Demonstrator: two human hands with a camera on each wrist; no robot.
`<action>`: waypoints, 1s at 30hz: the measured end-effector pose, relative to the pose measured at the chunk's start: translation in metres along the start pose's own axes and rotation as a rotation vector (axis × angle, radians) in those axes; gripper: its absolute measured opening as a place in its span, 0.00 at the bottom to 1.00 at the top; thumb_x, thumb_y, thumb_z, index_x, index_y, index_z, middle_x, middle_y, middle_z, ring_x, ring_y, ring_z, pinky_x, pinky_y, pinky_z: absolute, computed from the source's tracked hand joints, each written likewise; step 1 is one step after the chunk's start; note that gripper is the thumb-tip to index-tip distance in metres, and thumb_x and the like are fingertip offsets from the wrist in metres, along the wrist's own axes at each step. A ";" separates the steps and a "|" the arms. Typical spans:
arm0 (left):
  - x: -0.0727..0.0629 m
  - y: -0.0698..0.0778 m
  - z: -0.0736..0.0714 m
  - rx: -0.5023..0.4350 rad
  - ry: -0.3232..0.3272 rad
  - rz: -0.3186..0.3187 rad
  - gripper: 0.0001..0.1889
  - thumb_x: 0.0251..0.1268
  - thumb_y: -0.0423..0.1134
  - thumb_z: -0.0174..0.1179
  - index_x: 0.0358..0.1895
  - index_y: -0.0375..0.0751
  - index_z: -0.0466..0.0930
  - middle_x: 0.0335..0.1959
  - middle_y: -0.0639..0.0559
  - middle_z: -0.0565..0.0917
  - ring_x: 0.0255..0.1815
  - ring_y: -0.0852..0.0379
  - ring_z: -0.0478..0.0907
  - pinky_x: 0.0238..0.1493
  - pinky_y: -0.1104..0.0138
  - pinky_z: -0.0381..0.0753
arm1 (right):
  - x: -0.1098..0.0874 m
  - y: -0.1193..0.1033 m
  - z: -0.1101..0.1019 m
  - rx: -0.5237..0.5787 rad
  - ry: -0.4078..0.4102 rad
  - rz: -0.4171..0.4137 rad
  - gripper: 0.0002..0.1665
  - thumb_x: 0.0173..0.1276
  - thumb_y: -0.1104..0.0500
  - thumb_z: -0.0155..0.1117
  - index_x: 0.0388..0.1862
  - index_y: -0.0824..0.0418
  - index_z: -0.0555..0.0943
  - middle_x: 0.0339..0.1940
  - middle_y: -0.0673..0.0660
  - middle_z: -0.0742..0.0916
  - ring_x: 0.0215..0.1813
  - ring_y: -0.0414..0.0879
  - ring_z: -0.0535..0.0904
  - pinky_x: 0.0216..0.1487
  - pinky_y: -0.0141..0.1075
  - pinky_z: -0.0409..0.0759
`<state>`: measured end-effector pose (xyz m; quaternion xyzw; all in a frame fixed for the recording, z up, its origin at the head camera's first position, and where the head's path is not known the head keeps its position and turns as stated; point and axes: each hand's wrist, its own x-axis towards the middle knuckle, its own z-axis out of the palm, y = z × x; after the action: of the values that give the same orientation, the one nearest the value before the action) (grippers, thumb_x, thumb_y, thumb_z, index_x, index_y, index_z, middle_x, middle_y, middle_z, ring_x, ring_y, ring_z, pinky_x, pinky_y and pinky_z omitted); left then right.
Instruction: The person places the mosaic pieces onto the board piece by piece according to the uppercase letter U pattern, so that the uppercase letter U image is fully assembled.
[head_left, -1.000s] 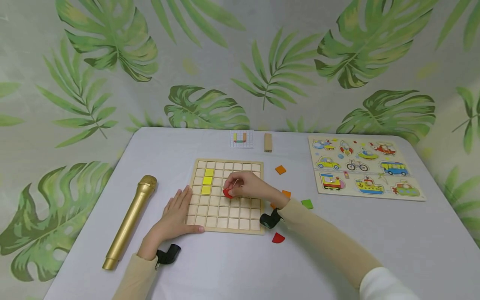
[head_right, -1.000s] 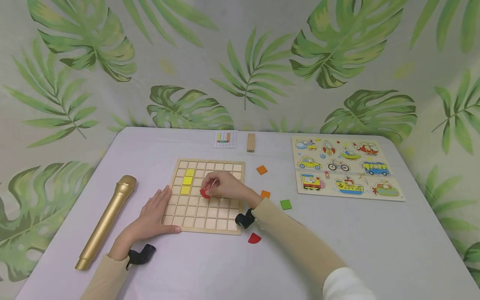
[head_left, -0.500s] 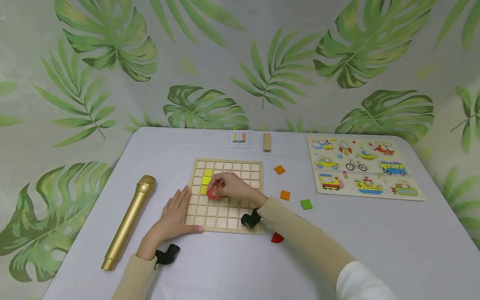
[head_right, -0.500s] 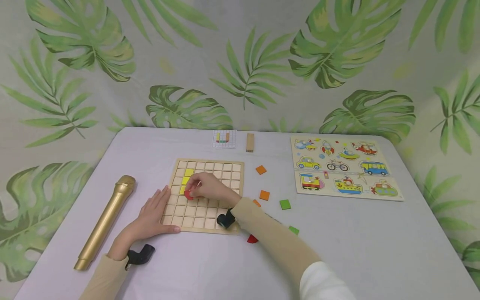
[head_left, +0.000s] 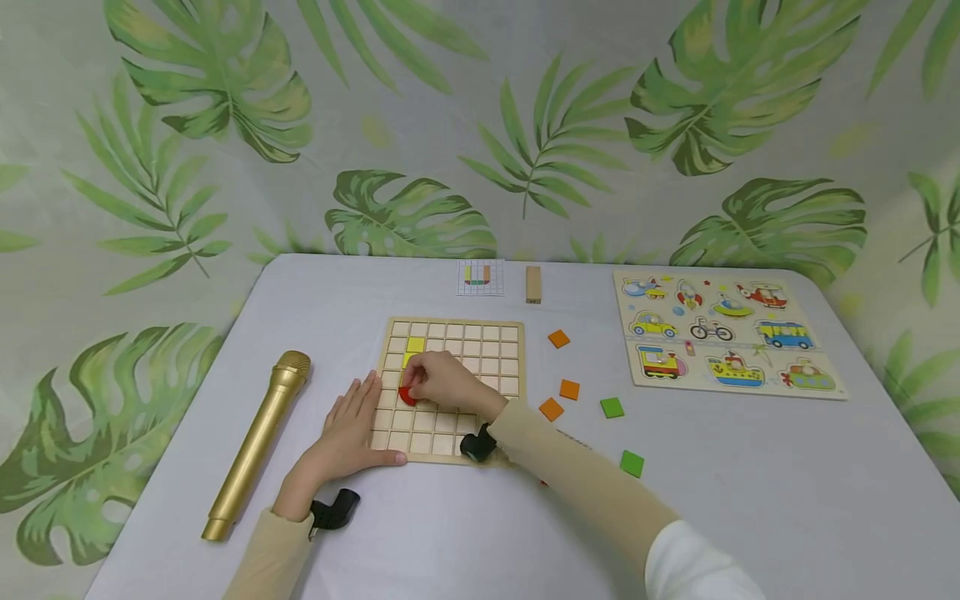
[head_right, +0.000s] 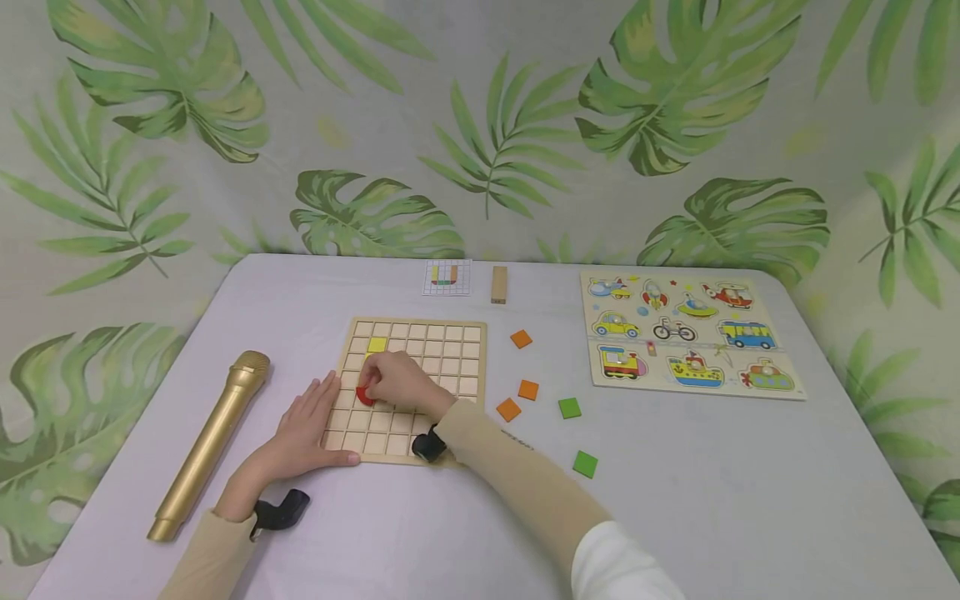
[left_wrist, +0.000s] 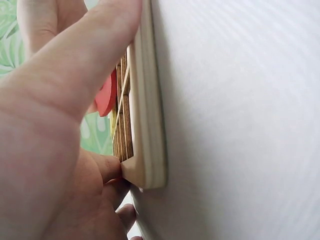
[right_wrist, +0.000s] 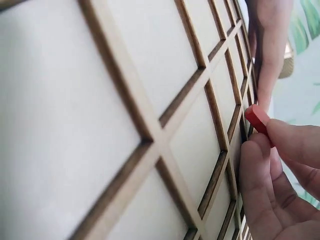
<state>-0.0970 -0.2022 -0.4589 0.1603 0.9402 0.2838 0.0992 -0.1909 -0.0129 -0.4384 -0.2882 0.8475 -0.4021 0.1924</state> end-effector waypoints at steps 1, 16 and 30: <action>0.000 -0.001 0.000 0.002 0.001 -0.001 0.64 0.46 0.62 0.70 0.73 0.24 0.39 0.76 0.33 0.40 0.74 0.34 0.33 0.67 0.39 0.36 | 0.000 -0.001 0.001 -0.025 0.004 -0.004 0.05 0.60 0.70 0.66 0.32 0.61 0.81 0.23 0.49 0.80 0.28 0.39 0.73 0.32 0.27 0.71; 0.000 -0.002 0.001 0.002 0.008 0.001 0.64 0.47 0.62 0.70 0.73 0.25 0.39 0.76 0.33 0.41 0.74 0.34 0.33 0.68 0.40 0.36 | -0.002 -0.009 0.008 -0.243 0.051 -0.026 0.07 0.57 0.72 0.64 0.27 0.61 0.80 0.21 0.48 0.77 0.25 0.39 0.69 0.28 0.26 0.68; 0.001 0.000 0.001 0.000 -0.007 -0.025 0.65 0.46 0.62 0.70 0.74 0.25 0.39 0.76 0.35 0.40 0.74 0.35 0.33 0.68 0.40 0.35 | -0.014 0.014 -0.019 0.088 -0.024 -0.027 0.03 0.65 0.66 0.62 0.38 0.63 0.81 0.29 0.50 0.82 0.29 0.42 0.76 0.32 0.29 0.75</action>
<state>-0.0975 -0.2015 -0.4594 0.1494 0.9418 0.2821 0.1058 -0.1957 0.0135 -0.4371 -0.2957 0.8227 -0.4379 0.2098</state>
